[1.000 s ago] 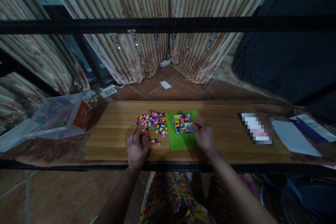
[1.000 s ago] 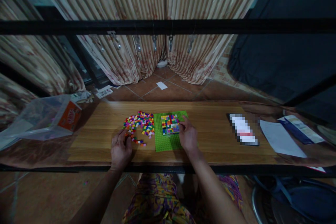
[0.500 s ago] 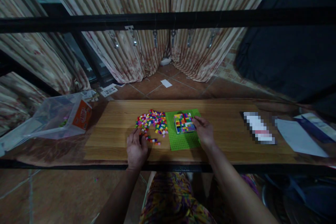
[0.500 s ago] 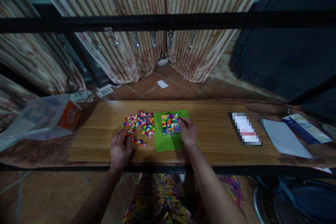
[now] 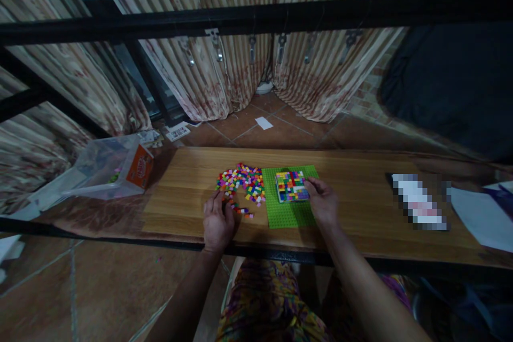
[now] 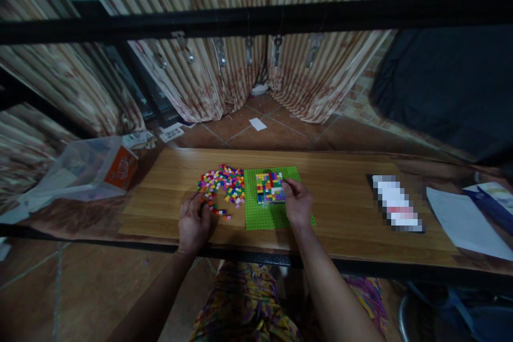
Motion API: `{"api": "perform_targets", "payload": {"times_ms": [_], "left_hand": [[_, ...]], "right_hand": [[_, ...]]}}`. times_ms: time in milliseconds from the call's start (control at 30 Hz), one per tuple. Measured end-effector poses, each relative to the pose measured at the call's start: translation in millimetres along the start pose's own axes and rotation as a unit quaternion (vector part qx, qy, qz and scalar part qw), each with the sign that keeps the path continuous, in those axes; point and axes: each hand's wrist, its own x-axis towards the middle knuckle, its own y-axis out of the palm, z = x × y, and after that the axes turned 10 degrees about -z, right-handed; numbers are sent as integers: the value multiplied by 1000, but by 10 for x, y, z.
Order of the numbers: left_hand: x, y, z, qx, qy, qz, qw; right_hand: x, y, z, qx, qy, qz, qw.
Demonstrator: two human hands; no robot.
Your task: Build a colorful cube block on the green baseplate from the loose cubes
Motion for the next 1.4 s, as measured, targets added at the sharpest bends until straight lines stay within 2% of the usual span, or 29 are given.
{"api": "perform_targets", "payload": {"times_ms": [200,600,967,1400], "left_hand": [[-5,1,10,1,2,-6,1000],[34,27,69,12,18,-8,1000],[55,10,45,9,25,-9,1000],[65,-5,0,14,36,-20,999]], "right_hand": [[15,-3,-35,-19,-23,10,1000],[-39,-5,-85,-30,-6,38,999],[-78,0,-6,-31,7,21,999],[-62,-7,29,-16,31,33,999]]}}
